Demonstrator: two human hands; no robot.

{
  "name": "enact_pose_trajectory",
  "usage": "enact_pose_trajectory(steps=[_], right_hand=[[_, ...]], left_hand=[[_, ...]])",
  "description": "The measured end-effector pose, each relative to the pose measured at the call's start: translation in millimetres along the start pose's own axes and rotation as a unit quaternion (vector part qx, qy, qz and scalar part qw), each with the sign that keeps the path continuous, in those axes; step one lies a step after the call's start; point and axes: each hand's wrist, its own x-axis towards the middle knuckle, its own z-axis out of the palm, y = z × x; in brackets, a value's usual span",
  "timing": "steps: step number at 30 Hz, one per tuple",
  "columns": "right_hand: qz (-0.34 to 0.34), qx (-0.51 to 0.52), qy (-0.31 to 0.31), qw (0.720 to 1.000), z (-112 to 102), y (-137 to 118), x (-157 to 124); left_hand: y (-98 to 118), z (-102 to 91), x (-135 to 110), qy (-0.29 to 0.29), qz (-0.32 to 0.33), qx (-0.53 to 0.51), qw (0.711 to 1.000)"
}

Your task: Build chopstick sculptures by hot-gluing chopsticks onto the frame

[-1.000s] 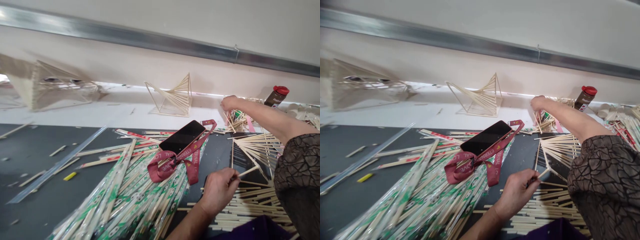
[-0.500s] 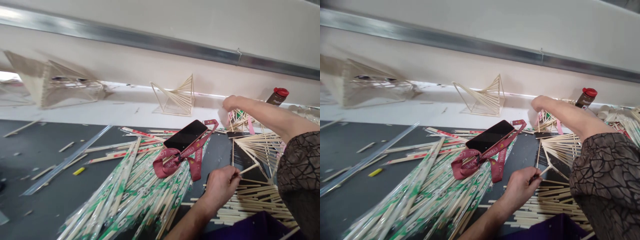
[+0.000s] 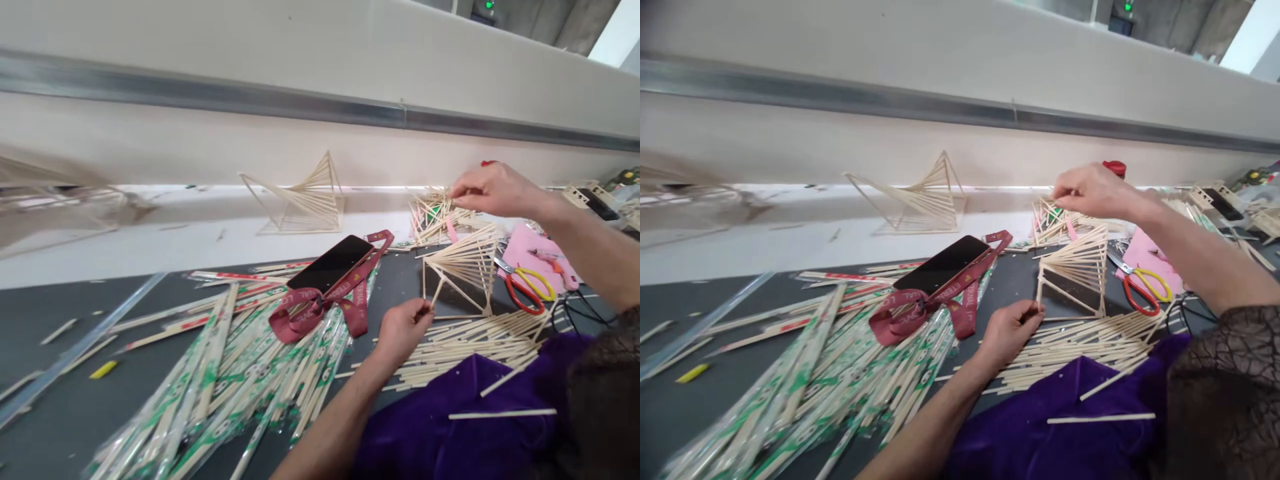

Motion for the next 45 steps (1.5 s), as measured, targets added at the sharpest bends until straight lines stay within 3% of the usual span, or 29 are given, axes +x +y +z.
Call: enact_pose_trajectory(steps=[3,7,11,18,21,25,32,38,45], right_hand=[[0.1,0.089,0.111,0.985,20.0,18.6,-54.3],[0.19,0.158,0.189,0.95,50.4,31.6,-90.2],[0.196,0.152,0.223,0.943,68.2,31.9,-104.5],[0.204,0.165,0.219,0.94,94.5,46.7,-117.1],[0.206,0.199,0.196,0.938,100.8,56.6,-120.6],[0.184,0.263,0.099,0.942,101.7,69.7,-125.7],[0.195,0.356,-0.039,0.913,108.1,82.5,-132.6],[0.175,0.364,-0.092,0.91,119.4,79.2,-130.1],[0.183,0.355,-0.134,0.907,118.6,68.5,-128.4]], left_hand=[[1.3,-1.5,1.4,0.005,0.004,-0.002,1.0],[0.7,-1.8,3.1,0.004,0.001,-0.008,1.0],[-2.2,-0.9,3.7,0.005,-0.015,-0.015,1.0],[-2.5,-2.1,4.5,0.014,-0.04,-0.032,0.999],[-0.8,-3.0,4.3,0.011,-0.065,-0.04,0.997],[-0.9,-3.5,5.2,0.015,-0.074,-0.054,0.996],[0.8,-2.1,3.9,0.03,-0.07,-0.052,0.996],[1.0,-1.8,1.8,0.041,-0.081,-0.058,0.994],[-1.3,-0.7,2.8,0.042,-0.088,-0.064,0.993]])
